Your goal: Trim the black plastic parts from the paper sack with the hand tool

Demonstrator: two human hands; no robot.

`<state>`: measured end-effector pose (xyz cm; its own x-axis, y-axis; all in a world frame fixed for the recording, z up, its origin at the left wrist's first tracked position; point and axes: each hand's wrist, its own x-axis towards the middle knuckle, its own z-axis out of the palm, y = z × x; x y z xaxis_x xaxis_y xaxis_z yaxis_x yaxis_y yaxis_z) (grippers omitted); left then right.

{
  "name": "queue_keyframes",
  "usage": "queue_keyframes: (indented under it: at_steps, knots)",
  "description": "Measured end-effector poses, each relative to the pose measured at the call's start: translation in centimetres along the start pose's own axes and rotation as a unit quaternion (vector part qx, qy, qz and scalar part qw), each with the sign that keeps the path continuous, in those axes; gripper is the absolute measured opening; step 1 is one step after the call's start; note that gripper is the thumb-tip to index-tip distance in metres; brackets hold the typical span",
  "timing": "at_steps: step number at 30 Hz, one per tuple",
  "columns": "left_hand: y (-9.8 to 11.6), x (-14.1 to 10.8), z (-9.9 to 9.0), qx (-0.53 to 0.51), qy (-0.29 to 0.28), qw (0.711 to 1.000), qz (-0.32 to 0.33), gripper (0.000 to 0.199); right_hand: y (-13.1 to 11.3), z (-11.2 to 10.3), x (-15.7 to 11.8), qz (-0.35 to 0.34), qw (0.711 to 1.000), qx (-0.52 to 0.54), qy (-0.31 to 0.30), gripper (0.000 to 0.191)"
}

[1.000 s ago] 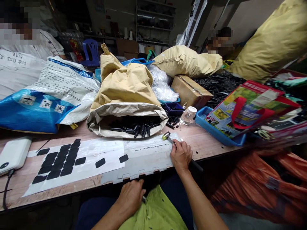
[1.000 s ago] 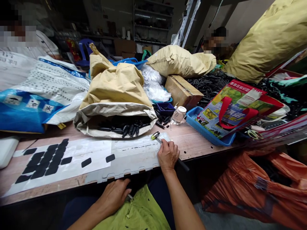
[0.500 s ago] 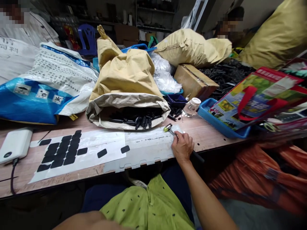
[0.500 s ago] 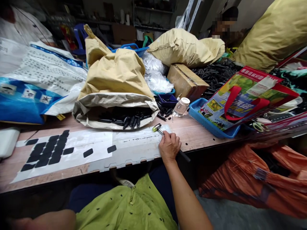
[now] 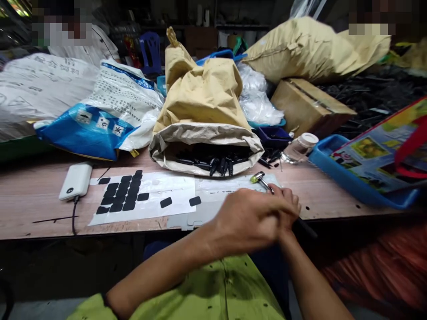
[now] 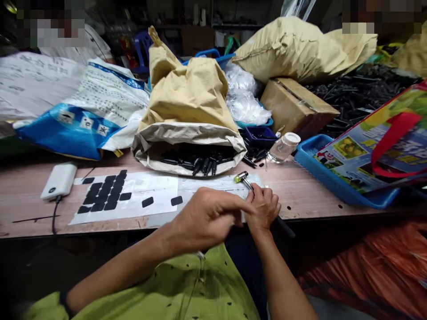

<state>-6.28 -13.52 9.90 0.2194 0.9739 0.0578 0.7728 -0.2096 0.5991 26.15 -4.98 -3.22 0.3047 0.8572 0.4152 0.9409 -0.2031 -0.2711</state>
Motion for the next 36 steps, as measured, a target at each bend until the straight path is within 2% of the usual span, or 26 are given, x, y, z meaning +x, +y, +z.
queue_keyframes:
  at_steps: [3,5,7,9,12,15,17,20,22,24,26,29,32,36]
  knots:
    - [-3.5,10.0,-1.1,0.038,0.049,0.997,-0.037,0.038,0.2,0.5,0.2,0.017,0.999,-0.026,0.044,0.026]
    - [-5.8,14.9,-1.1,0.061,0.076,0.994,-0.055,0.038,0.3,0.8,0.3,0.012,0.998,-0.034,0.054,0.025]
    - [-8.0,17.7,-0.6,0.09,0.093,0.989,-0.07,0.037,0.3,0.8,0.4,0.009,0.998,-0.039,0.055,0.025]
    - [-9.8,19.0,0.3,0.126,0.088,0.985,-0.081,0.036,0.3,0.7,0.4,0.008,0.998,-0.042,0.053,0.025]
    - [-11.5,19.7,1.2,0.177,0.054,0.978,-0.097,0.034,0.3,0.6,0.5,0.01,0.998,-0.041,0.047,0.024]
    - [-11.8,19.6,1.1,0.186,0.042,0.976,-0.102,0.027,0.4,0.7,0.4,0.013,0.998,-0.036,0.043,0.024]
    - [-11.2,19.0,0.9,0.164,0.057,0.98,-0.093,0.022,0.4,0.8,0.4,0.016,0.998,-0.033,0.044,0.025]
    - [-9.0,16.9,1.5,0.096,0.075,0.991,-0.049,0.02,0.4,0.8,0.4,0.018,0.998,-0.031,0.045,0.025]
    - [-7.0,15.1,3.1,0.041,0.046,0.998,0.01,0.018,0.4,0.8,0.4,0.017,0.998,-0.033,0.044,0.025]
    - [-5.0,13.6,5.4,0.002,0.002,0.998,0.06,0.015,0.4,0.8,0.4,0.017,0.998,-0.036,0.041,0.025]
    - [-3.6,12.5,7.8,-0.009,-0.021,0.997,0.075,0.015,0.3,0.6,0.4,0.018,0.998,-0.039,0.04,0.024]
    - [-3.1,11.9,10.6,-0.012,-0.029,0.997,0.069,0.018,0.1,0.3,0.3,0.02,0.998,-0.042,0.035,0.024]
    - [-3.6,11.9,11.7,-0.032,-0.016,0.998,0.059,0.02,0.0,0.1,0.4,0.022,0.999,-0.041,0.026,0.024]
    - [-4.2,12.1,11.9,-0.052,0.007,0.997,0.055,0.02,0.3,-0.4,0.7,0.022,1.0,-0.018,0.0,0.026]
